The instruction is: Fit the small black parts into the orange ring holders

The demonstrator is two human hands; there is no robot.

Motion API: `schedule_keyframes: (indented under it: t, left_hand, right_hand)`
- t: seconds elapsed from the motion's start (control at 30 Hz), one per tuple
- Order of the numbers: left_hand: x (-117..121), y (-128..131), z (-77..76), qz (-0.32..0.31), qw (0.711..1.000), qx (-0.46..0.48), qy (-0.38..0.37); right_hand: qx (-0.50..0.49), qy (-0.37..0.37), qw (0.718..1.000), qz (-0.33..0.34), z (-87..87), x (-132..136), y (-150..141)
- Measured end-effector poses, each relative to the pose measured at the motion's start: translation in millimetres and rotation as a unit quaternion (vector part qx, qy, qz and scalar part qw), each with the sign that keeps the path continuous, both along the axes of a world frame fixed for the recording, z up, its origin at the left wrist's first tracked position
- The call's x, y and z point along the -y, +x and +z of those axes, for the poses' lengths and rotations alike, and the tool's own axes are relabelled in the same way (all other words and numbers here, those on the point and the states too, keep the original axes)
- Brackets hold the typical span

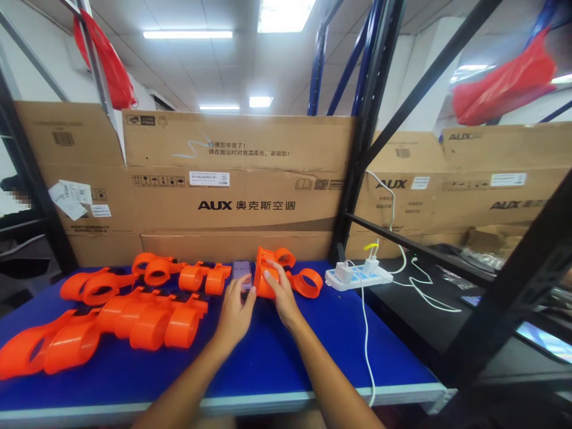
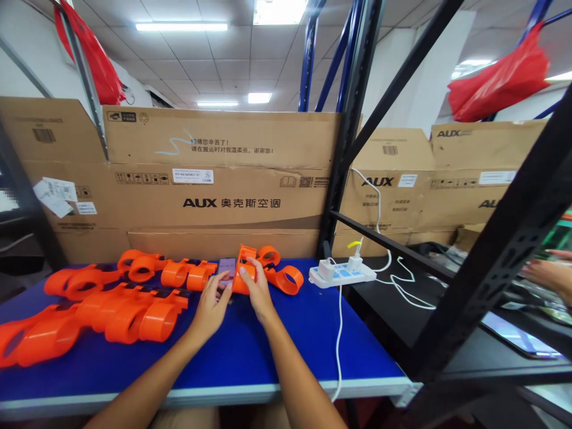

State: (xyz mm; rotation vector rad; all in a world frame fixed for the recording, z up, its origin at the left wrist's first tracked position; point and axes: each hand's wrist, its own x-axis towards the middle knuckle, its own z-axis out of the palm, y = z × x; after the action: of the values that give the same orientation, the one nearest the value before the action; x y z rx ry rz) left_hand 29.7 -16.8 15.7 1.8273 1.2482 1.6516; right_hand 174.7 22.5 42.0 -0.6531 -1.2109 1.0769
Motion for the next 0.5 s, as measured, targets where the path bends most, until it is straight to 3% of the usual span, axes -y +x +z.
schedule_keyframes:
  t: [0.07,0.17,0.3,0.37,0.43,0.5]
  left_hand:
    - [11.7,-7.4,10.9,0.015,0.993,-0.110,0.052]
    - [18.9,-36.3,41.0,0.067,0.967,-0.236,0.075]
    - [-2.6,-98.4,80.2,0.153,0.922,-0.356,-0.001]
    - [-19.8,-129.2,85.0,0.204,0.893,-0.395,-0.067]
    - [-35.0,-153.7,78.2,0.233,0.874,-0.408,-0.123]
    - [-45.9,-170.2,65.3,0.226,0.884,-0.382,-0.148]
  right_hand:
    - [-0.027,-0.023,0.998,0.043,-1.7,-0.8,-0.8]
    - [-0.051,-0.050,0.992,0.107,-2.9,3.1,-4.5]
    - [-0.056,-0.068,0.980,0.181,-2.6,10.9,-11.6]
    - [-0.036,-0.073,0.977,0.197,-1.1,12.4,-15.9]
    - [-0.009,-0.071,0.977,0.202,2.1,11.4,-21.2]
    - [0.019,-0.062,0.978,0.199,6.6,8.1,-27.9]
